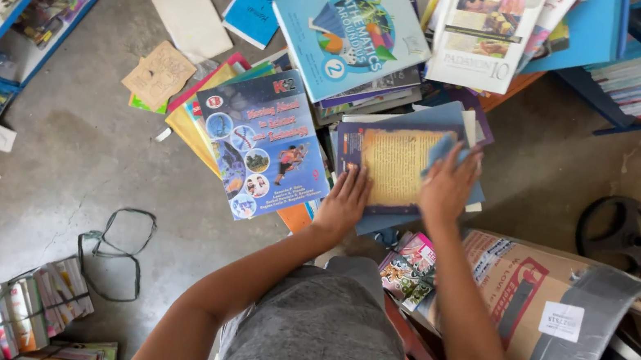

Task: Sorting and organizing a large collection of books by moving them from piles into stacks

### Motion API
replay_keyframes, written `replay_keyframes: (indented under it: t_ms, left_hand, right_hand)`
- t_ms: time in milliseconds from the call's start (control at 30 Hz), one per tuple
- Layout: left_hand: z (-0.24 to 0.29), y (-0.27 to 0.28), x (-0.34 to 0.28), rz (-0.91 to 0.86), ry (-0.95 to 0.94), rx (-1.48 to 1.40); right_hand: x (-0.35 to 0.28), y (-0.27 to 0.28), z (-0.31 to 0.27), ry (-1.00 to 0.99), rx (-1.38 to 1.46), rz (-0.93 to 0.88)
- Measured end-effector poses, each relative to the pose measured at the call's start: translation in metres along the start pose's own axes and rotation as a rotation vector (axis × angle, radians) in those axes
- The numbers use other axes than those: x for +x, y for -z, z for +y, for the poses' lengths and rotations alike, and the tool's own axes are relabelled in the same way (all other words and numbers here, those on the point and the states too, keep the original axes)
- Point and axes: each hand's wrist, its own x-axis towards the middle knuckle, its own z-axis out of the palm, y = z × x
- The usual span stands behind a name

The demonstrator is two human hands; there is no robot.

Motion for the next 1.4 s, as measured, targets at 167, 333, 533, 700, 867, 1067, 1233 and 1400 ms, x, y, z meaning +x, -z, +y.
replay_keyframes:
  t_ms: [167, 333, 533, 700, 867, 1067, 1233, 1400]
  left_hand:
    - [-0.018, -0.017, 0.009, 0.135, -0.106, 0.012]
    - [-0.039, 0.002, 0.027, 0.077, -0.23, -0.046]
    - [-0.028, 0.063, 0.076, -0.139, 0.009, -0.511]
    - [-0.03, 0.091, 0.108, -0.112, 0.935, -1.549]
    - [-0.031, 0.044, 0.075, -0.093, 1.379, -1.785]
    - [-0.062, -0.029, 0.027, -0.209, 1.449, -1.669]
    - [-0.067, -0.045, 0.017, -0.248, 1.391, -1.512]
    - [-0.058, -0.02, 0.031, -0.229, 1.44, -1.575]
  right_hand:
    - [-0.063, 0.031, -0.085, 0.029, 0.135, -0.063]
    - [-0.085, 0.013, -0.069, 0.156, 0.311, -0.027]
    - [-0.059, -0.028, 0.037, -0.052, 0.162, 0.494]
    - [0.022, 0.068, 0.014, -0.364, 0.673, 0.131]
    - [0.035, 0.084, -0.018, -0.314, 0.714, -0.19]
    - [-0.078, 0.0, -0.088, 0.144, 0.512, -0.272]
    - [-0.049, 0.016, -0.097, 0.57, 0.52, -0.276]
    - [0.011, -0.039, -0.017, 0.294, 0.137, -0.089]
